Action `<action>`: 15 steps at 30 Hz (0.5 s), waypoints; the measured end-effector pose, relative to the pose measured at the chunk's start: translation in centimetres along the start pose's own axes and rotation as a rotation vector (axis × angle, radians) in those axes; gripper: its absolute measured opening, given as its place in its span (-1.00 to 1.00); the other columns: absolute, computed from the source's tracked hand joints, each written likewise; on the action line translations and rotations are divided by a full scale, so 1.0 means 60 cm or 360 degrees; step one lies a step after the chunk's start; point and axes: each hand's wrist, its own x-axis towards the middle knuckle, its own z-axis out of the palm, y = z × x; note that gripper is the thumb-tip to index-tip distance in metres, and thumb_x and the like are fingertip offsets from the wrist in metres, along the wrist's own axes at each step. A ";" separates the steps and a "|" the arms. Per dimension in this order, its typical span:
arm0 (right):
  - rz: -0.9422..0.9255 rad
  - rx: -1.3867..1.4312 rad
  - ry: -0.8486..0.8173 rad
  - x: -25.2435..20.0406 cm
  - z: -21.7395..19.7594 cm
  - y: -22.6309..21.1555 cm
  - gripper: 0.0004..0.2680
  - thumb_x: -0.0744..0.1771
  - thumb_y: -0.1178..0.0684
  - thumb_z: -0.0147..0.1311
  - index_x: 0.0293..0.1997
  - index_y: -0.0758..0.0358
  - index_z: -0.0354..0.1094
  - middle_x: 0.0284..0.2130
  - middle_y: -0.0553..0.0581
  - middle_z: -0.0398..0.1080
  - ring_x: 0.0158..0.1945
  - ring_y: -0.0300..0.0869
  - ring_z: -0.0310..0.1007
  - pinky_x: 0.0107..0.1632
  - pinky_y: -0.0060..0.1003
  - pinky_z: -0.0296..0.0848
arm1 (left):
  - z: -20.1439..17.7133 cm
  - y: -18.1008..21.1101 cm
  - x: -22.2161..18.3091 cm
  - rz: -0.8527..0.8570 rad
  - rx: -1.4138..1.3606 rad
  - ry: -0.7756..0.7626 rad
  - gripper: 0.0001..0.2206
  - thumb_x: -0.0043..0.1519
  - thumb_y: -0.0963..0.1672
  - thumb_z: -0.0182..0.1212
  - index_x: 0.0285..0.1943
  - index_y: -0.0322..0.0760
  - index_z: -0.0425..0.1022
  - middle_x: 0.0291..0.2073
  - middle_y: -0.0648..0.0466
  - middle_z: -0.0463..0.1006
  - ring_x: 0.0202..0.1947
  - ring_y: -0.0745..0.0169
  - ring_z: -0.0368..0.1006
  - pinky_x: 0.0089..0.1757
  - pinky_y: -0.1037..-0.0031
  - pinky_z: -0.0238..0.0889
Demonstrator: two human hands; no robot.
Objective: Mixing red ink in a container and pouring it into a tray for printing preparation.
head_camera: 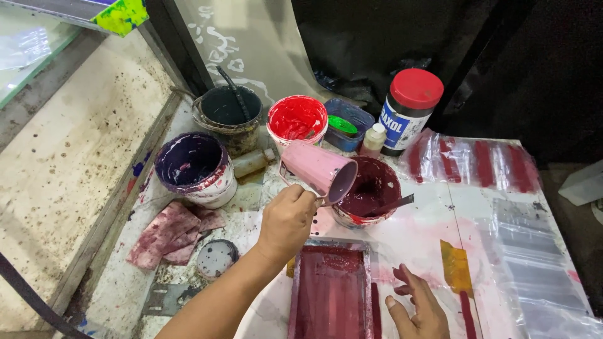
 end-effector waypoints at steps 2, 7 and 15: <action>-0.0030 0.0011 0.0006 0.001 0.001 0.006 -0.49 0.23 -0.01 0.12 0.40 -0.14 0.26 0.13 -0.13 0.53 0.01 -0.23 0.58 0.12 -0.15 0.48 | -0.001 0.001 0.001 0.0011 -0.0003 0.0002 -0.78 0.30 -0.14 0.18 -0.38 -0.24 0.27 -0.47 0.09 0.27 -0.45 0.02 0.27 -0.52 0.14 0.18; -0.0085 0.0021 0.0029 0.003 0.003 0.016 -0.48 0.22 0.01 0.12 0.38 -0.12 0.28 0.12 -0.15 0.54 -0.03 -0.23 0.59 0.13 -0.15 0.46 | -0.006 0.004 0.002 0.0050 -0.0016 0.0006 -0.77 0.30 -0.15 0.19 -0.39 -0.25 0.27 -0.46 0.06 0.28 -0.47 0.00 0.26 -0.51 0.13 0.18; -0.0119 0.0012 0.0029 0.000 0.002 0.013 -0.48 0.23 -0.03 0.12 0.40 -0.12 0.25 0.11 -0.14 0.55 -0.03 -0.22 0.61 0.10 -0.14 0.49 | -0.001 0.002 0.000 0.0028 -0.0001 -0.0006 -0.79 0.30 -0.14 0.19 -0.37 -0.22 0.29 -0.46 0.08 0.29 -0.44 0.00 0.29 -0.54 0.12 0.18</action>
